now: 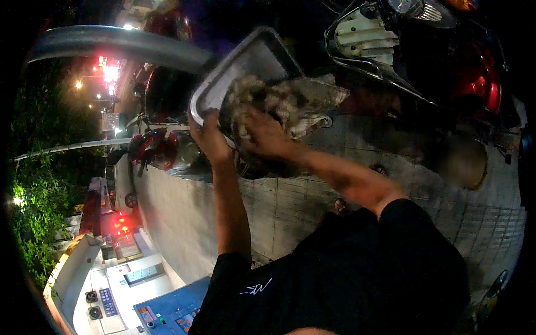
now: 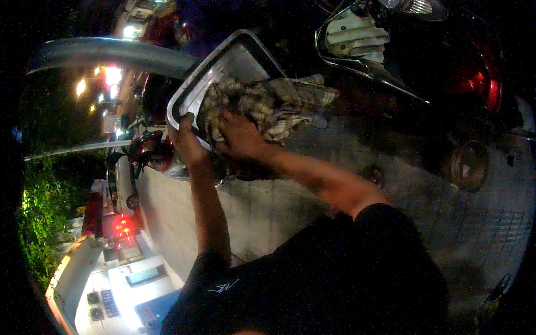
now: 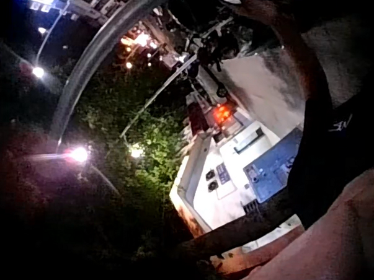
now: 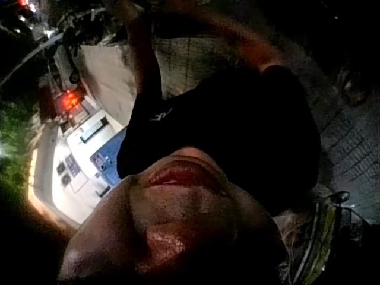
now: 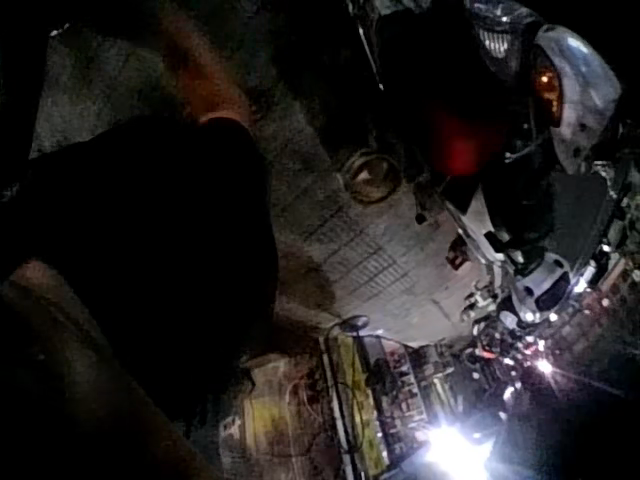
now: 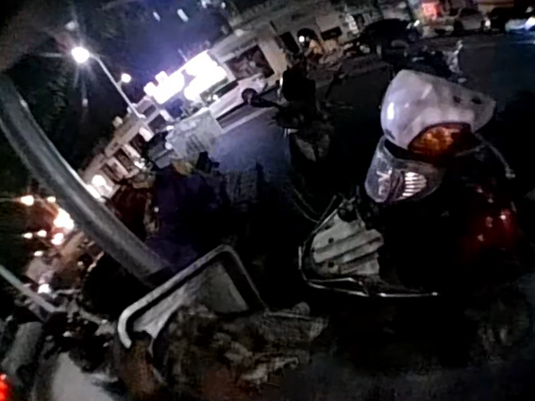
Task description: The person cleans motorcycle engine components in a tray with a cloth, then washes them in a bucket of fluid, and uses a hammer, screwdriver, and power drill to disassemble or reassemble parts of the engine block while sitting on the ground.
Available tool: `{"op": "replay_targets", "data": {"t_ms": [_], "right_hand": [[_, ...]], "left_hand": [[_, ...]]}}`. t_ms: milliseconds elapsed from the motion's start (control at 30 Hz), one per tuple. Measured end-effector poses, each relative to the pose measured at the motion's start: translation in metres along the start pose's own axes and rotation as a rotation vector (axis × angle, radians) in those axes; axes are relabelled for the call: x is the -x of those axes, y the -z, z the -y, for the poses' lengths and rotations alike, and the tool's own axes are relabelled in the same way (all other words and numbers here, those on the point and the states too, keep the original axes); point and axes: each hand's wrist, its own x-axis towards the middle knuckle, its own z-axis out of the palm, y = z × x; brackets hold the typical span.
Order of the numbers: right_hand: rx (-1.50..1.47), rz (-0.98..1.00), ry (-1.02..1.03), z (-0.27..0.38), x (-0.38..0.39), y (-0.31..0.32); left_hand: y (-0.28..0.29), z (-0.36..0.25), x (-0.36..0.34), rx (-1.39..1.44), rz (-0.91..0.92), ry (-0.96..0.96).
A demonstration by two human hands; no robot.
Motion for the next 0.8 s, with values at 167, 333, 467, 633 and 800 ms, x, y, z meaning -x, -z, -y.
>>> {"op": "replay_targets", "data": {"t_ms": [167, 333, 467, 633, 800], "right_hand": [[0.434, -0.352, 0.149, -0.009, -0.069, 0.022], [0.604, -0.649, 0.205, -0.119, -0.136, 0.061], [0.498, -0.627, 0.105, -0.126, -0.133, 0.063], [0.481, -0.196, -0.507, -0.175, -0.084, 0.025], [0.274, -0.051, -0.516, -0.082, -0.083, -0.061]], "left_hand": [[0.018, 0.005, 0.006, -0.285, 0.063, -0.089], [0.004, -0.021, 0.011, -0.203, 0.100, -0.276], [0.000, -0.023, -0.009, -0.042, 0.134, -0.346], [-0.021, 0.000, -0.038, 0.008, 0.317, -0.507], [-0.002, 0.028, -0.068, -0.037, 0.235, -0.435]]}}
